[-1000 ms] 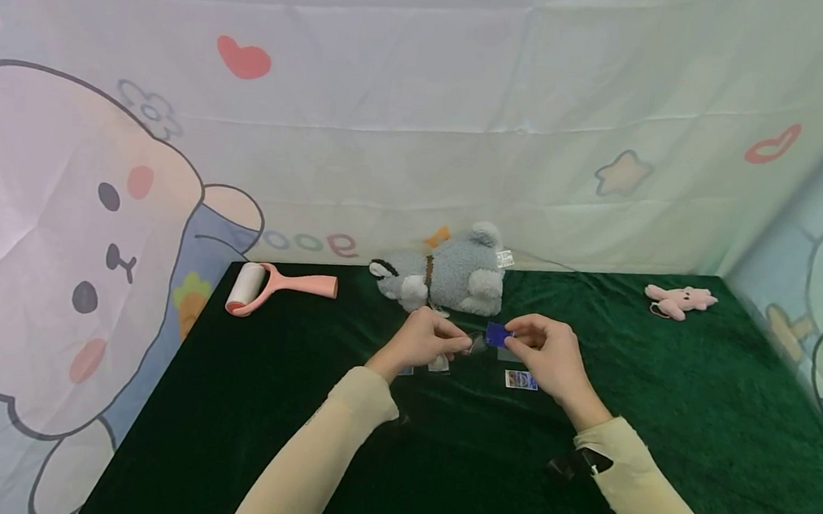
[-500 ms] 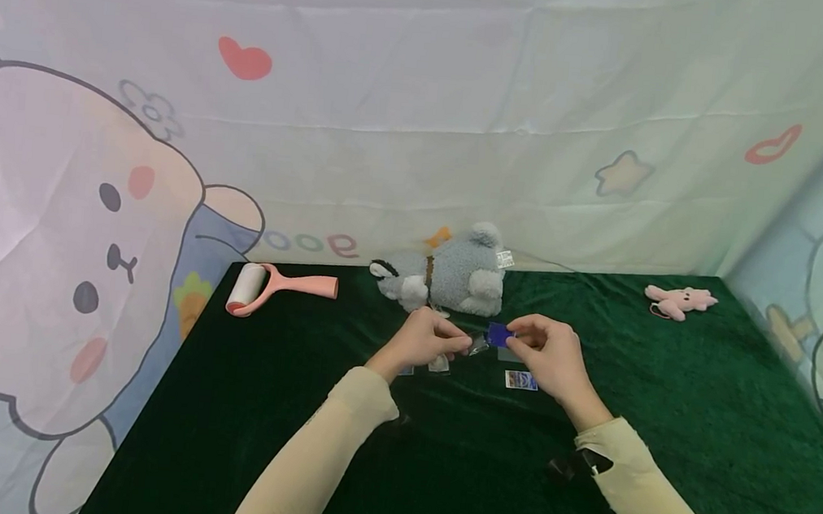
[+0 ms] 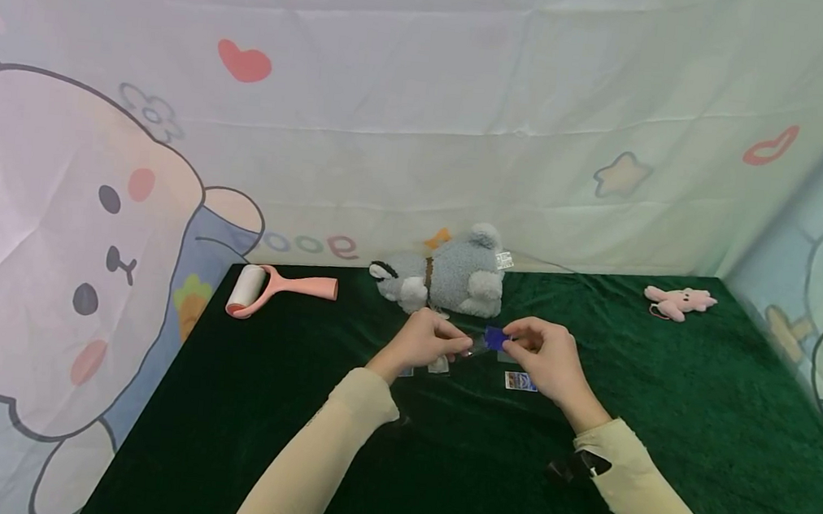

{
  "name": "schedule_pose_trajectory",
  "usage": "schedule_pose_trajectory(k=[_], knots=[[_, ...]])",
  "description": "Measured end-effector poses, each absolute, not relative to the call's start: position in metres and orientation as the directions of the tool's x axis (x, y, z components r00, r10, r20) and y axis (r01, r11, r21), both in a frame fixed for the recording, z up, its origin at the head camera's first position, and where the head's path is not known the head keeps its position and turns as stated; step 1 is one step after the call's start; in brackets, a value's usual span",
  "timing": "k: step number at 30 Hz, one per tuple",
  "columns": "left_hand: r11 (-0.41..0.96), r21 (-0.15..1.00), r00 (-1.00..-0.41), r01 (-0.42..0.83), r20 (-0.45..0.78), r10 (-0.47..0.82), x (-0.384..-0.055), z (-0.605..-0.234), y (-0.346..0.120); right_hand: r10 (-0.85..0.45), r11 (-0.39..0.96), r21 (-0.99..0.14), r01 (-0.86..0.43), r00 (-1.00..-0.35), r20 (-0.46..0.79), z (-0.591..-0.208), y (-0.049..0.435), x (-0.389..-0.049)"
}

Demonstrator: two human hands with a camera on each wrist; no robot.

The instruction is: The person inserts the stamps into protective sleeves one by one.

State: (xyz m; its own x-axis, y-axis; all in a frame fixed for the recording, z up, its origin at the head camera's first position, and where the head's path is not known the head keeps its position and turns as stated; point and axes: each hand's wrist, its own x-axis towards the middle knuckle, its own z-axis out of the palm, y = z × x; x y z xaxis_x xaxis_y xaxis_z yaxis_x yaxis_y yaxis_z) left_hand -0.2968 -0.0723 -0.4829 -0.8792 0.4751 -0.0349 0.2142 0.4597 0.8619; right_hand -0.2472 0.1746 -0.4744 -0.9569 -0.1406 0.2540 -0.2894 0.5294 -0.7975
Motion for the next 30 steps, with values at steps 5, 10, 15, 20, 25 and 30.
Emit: schedule_pose_trajectory(k=[5,10,15,20,25,30], knots=[[0.458,0.861,-0.875,0.219,-0.034,0.483,-0.2973,-0.4827,-0.0728,-0.146,0.523,-0.796,-0.305,-0.952,0.269,-0.4738,0.1745,-0.2477],[0.452,0.860,-0.860,0.237,-0.030,0.509,-0.2975,-0.4829,-0.0727,-0.151,0.527,-0.793,-0.307,-0.951,0.268,-0.4744,0.1750,-0.2476],[0.450,0.864,-0.858,0.227,-0.041,0.512,-0.2980,-0.4834,-0.0732,-0.159,0.532,-0.788,-0.309,-0.951,0.266,-0.4762,0.1760,-0.2473],[0.442,0.867,-0.847,0.229,-0.046,0.530,-0.2981,-0.4829,-0.0725,-0.172,0.520,-0.790,-0.325,-0.946,0.275,-0.4769,0.1764,-0.2478],[0.427,0.878,-0.846,0.216,-0.050,0.531,-0.2975,-0.4817,-0.0723,-0.180,0.511,-0.796,-0.324,-0.946,0.270,-0.4769,0.1772,-0.2475],[0.407,0.893,-0.857,0.192,-0.050,0.514,-0.2981,-0.4820,-0.0735,-0.182,0.515,-0.799,-0.312,-0.950,0.254,-0.4757,0.1775,-0.2471]])
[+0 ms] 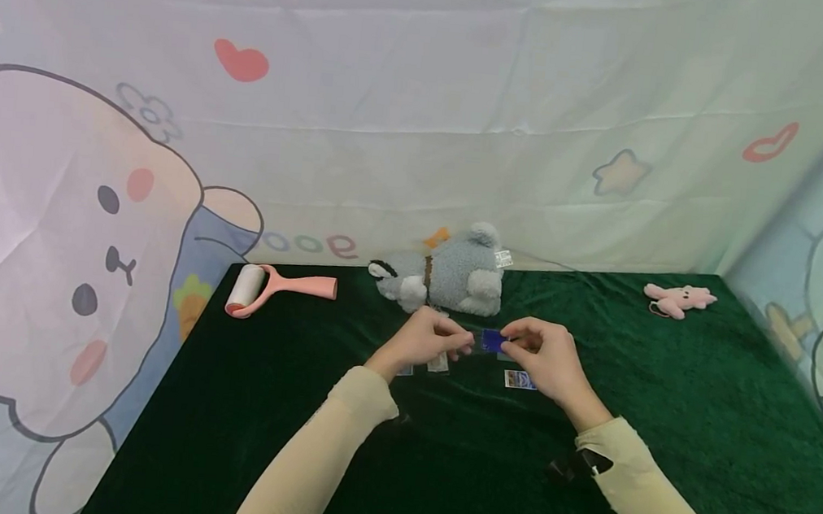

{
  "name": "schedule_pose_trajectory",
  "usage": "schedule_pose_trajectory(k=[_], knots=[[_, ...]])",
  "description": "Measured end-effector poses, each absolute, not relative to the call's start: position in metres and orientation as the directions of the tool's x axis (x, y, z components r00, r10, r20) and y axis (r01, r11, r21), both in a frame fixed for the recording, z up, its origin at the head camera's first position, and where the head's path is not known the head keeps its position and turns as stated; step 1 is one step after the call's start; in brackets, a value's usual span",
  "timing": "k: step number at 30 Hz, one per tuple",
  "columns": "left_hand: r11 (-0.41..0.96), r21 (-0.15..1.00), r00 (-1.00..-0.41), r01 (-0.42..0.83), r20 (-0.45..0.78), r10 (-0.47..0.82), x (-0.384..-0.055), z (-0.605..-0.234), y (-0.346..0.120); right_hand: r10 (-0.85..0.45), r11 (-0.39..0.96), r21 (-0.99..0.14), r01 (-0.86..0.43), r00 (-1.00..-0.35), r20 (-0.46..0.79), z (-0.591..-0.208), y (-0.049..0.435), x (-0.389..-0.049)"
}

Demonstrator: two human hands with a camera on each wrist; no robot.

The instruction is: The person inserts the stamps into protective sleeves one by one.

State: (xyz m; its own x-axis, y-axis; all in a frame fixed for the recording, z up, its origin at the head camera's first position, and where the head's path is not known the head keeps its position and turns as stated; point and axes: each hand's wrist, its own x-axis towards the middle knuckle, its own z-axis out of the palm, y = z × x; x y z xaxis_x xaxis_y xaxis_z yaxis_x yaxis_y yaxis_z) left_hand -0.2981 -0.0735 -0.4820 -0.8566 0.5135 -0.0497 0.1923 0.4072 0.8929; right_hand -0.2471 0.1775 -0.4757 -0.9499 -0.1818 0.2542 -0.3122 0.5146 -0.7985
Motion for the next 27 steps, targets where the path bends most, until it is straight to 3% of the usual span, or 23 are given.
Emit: schedule_pose_trajectory(k=[27], knots=[[0.326,0.916,-0.837,0.234,0.018,0.547,-0.2988,-0.4801,-0.0729,-0.210,0.501,-0.812,-0.299,-0.952,0.221,-0.4734,0.1765,-0.2480]])
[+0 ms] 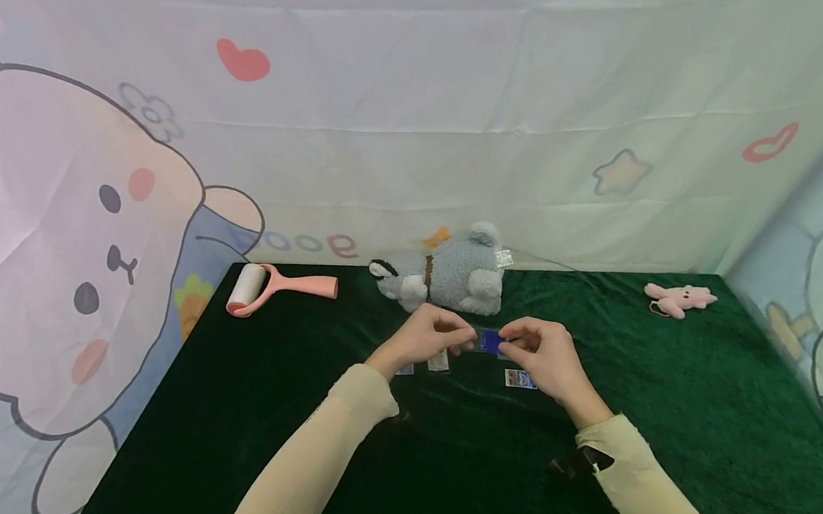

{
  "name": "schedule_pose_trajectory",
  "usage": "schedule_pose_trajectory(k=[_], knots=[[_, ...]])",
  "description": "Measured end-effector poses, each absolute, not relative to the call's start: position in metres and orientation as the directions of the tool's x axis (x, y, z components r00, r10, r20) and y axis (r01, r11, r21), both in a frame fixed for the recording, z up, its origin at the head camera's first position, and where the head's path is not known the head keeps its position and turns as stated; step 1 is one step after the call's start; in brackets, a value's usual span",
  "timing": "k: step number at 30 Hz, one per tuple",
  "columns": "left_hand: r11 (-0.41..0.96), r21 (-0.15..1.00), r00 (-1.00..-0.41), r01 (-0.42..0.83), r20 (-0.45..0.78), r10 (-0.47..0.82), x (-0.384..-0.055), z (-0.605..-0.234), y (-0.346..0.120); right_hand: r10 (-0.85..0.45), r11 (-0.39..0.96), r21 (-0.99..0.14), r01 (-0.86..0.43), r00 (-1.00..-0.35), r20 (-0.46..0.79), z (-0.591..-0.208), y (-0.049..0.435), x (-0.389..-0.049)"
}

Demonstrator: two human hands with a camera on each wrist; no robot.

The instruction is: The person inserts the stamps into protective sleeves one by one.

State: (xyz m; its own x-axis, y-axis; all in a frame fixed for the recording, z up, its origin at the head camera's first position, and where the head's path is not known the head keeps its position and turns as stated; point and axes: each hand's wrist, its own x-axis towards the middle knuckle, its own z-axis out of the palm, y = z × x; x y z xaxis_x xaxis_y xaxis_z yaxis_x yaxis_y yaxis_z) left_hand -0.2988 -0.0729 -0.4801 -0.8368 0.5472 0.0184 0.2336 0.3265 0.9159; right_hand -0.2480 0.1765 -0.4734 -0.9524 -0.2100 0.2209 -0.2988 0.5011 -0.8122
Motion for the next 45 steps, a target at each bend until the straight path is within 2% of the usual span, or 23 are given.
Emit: schedule_pose_trajectory(k=[6,12,19,25,30,35,45], knots=[[0.310,0.917,-0.835,0.252,0.044,0.548,-0.299,-0.479,-0.071,-0.224,0.495,-0.813,-0.306,-0.949,0.221,-0.473,0.177,-0.249],[0.306,0.894,-0.830,0.329,0.119,0.545,-0.296,-0.480,-0.069,-0.223,0.461,-0.844,-0.274,-0.956,0.189,-0.475,0.178,-0.248],[0.360,0.841,-0.821,0.404,0.160,0.549,-0.291,-0.476,-0.067,-0.209,0.426,-0.870,-0.250,-0.962,0.175,-0.475,0.178,-0.248],[0.457,0.746,-0.804,0.484,0.172,0.570,-0.288,-0.472,-0.067,-0.205,0.418,-0.874,-0.247,-0.963,0.174,-0.475,0.179,-0.248],[0.539,0.609,-0.767,0.582,0.191,0.612,-0.285,-0.469,-0.066,-0.199,0.422,-0.877,-0.231,-0.967,0.159,-0.474,0.179,-0.247],[0.613,0.485,-0.758,0.623,0.183,0.626,-0.280,-0.463,-0.062,-0.206,0.404,-0.884,-0.234,-0.965,0.161,-0.476,0.179,-0.247],[0.605,0.453,-0.733,0.655,0.191,0.652,-0.277,-0.462,-0.056,-0.233,0.390,-0.884,-0.258,-0.956,0.177,-0.478,0.176,-0.246]])
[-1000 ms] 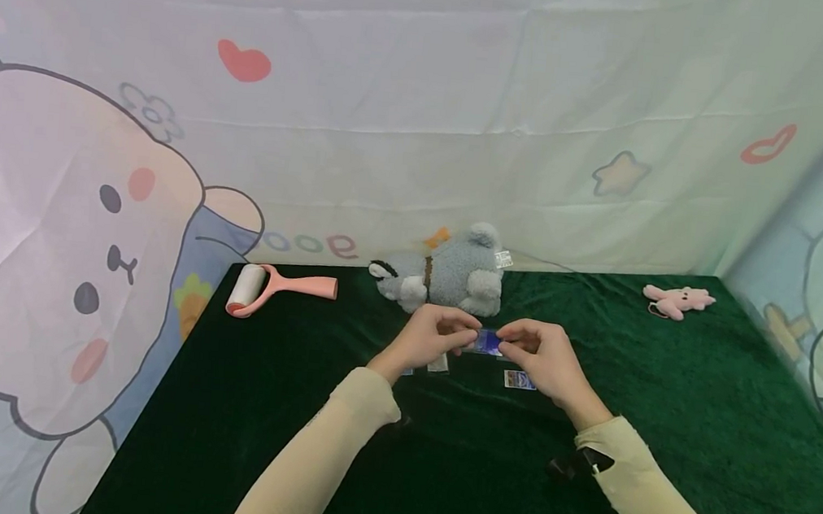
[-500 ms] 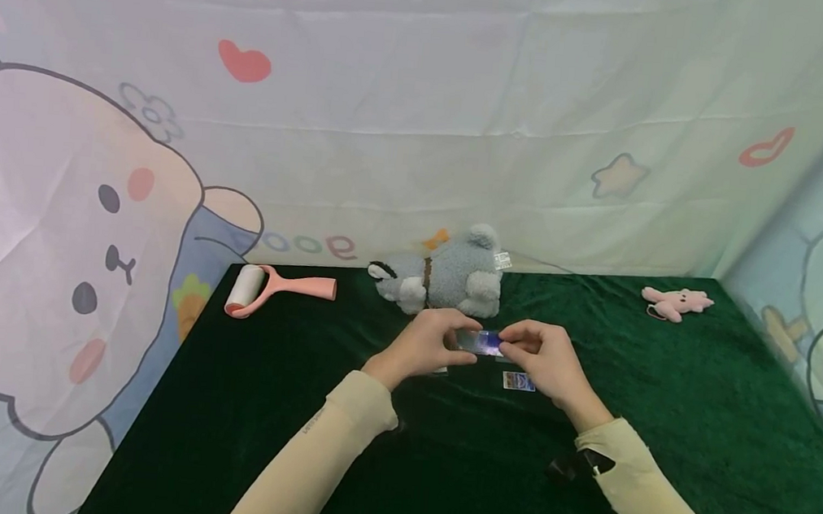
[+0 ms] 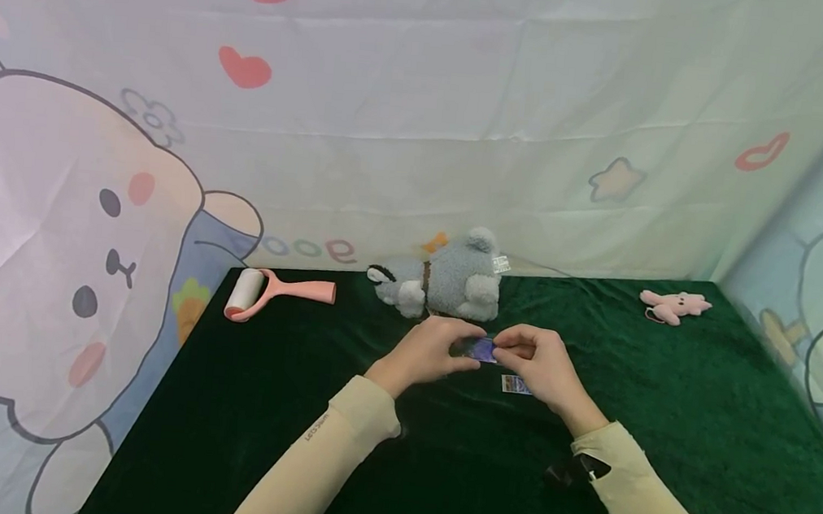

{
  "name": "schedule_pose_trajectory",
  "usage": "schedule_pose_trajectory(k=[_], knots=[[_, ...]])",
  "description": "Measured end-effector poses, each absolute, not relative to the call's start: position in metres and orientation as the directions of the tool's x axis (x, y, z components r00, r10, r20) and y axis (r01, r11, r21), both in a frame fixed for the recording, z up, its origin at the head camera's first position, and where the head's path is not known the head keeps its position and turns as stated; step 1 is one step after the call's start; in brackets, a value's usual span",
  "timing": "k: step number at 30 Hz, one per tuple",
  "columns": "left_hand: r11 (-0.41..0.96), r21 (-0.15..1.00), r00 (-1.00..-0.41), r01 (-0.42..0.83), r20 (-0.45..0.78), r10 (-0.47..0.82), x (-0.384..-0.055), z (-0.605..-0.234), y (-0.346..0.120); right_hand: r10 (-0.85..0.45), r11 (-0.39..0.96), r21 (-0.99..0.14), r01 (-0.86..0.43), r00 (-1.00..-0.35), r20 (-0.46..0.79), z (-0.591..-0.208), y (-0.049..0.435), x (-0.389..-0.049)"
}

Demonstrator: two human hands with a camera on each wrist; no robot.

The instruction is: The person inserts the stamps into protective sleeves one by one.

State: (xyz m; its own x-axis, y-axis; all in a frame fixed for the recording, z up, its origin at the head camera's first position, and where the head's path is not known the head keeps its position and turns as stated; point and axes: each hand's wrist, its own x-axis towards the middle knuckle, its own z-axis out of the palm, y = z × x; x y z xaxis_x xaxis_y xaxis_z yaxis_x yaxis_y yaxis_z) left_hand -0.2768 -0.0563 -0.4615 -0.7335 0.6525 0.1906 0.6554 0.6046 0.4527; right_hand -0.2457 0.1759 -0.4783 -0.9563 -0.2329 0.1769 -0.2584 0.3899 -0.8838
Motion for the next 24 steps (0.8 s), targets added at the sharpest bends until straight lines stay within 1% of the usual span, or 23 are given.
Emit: schedule_pose_trajectory(k=[9,19,24], knots=[[0.611,0.481,-0.754,0.629,0.185,0.631,-0.2762,-0.4637,-0.0609,-0.239,0.353,-0.897,-0.266,-0.953,0.189,-0.4790,0.1800,-0.2481],[0.559,0.492,-0.710,0.667,0.194,0.676,-0.2771,-0.4628,-0.0587,-0.239,0.345,-0.901,-0.265,-0.952,0.189,-0.4796,0.1758,-0.2478],[0.554,0.480,-0.700,0.680,0.200,0.686,-0.2766,-0.4613,-0.0557,-0.242,0.340,-0.907,-0.250,-0.955,0.173,-0.4787,0.1749,-0.2480]])
